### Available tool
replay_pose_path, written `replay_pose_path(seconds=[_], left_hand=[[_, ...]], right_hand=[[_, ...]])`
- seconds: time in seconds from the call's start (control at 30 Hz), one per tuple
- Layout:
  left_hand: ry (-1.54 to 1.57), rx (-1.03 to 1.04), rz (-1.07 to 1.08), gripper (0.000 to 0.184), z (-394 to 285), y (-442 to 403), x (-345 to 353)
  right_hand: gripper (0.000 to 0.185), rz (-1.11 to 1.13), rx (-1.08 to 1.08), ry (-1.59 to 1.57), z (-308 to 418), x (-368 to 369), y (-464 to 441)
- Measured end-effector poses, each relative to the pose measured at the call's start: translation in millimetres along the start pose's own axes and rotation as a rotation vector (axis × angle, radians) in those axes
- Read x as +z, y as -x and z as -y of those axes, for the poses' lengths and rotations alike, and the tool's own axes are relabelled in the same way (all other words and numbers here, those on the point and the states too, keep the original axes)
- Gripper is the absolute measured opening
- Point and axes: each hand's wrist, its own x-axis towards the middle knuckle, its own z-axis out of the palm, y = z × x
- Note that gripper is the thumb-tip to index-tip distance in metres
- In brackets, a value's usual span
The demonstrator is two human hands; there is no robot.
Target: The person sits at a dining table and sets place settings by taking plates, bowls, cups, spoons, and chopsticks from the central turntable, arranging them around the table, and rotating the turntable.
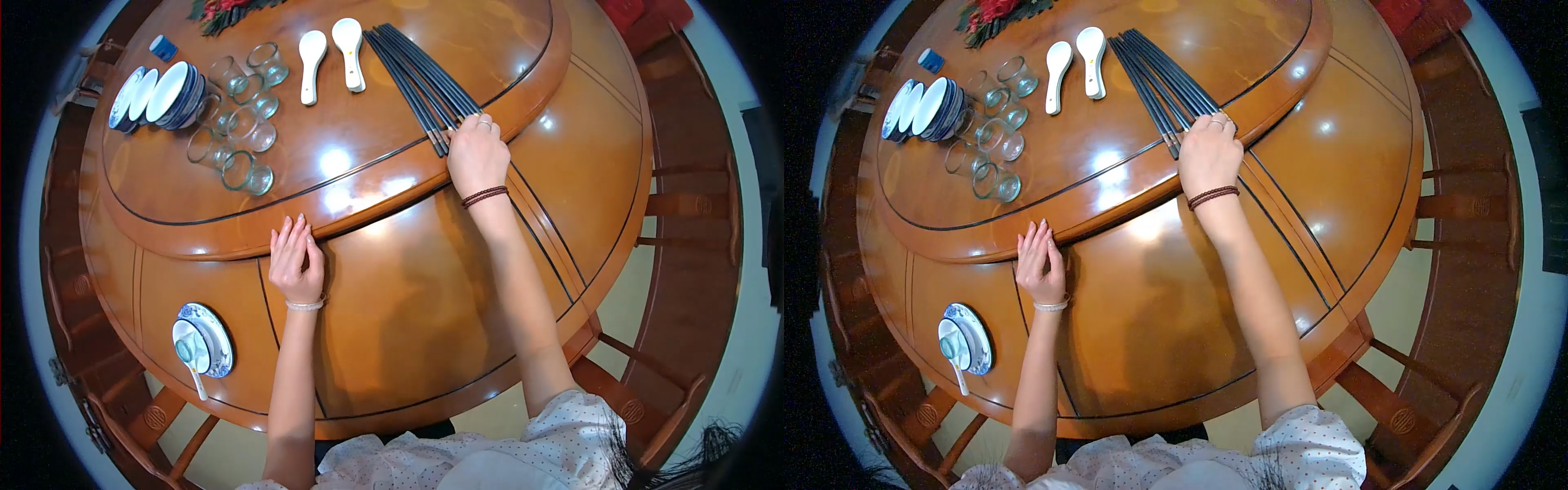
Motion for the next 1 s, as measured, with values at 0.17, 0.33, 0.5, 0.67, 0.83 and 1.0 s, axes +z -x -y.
replay_pose_path(seconds=[0.17,0.33,0.5,0.67,0.83,1.0], left_hand=[[0.012,-0.02,-0.02,0.017,-3.1,-1.5,0.5],[0.01,-0.023,-0.011,0.017,-2.5,-0.9,1.2],[0.011,-0.023,-0.029,0.016,-1.9,-0.1,3.0],[-0.01,-0.017,-0.054,0.018,-0.7,0.3,4.7],[-0.01,-0.017,-0.059,0.017,-0.8,0.2,4.7],[-0.02,-0.017,-0.049,0.017,-2.5,-1.7,4.3]], right_hand=[[0.012,-0.007,0.026,0.029,3.5,1.7,-2.9],[0.013,0.002,0.033,0.016,6.5,0.6,-4.2],[0.01,-0.02,-0.026,0.048,8.4,-5.8,-4.8],[0.01,0.04,-0.013,0.049,6.0,-8.2,-7.6],[0.007,0.034,-0.06,-0.017,3.4,-15.3,-4.7],[0.017,-0.104,-0.046,-0.14,6.9,-14.7,3.6]])
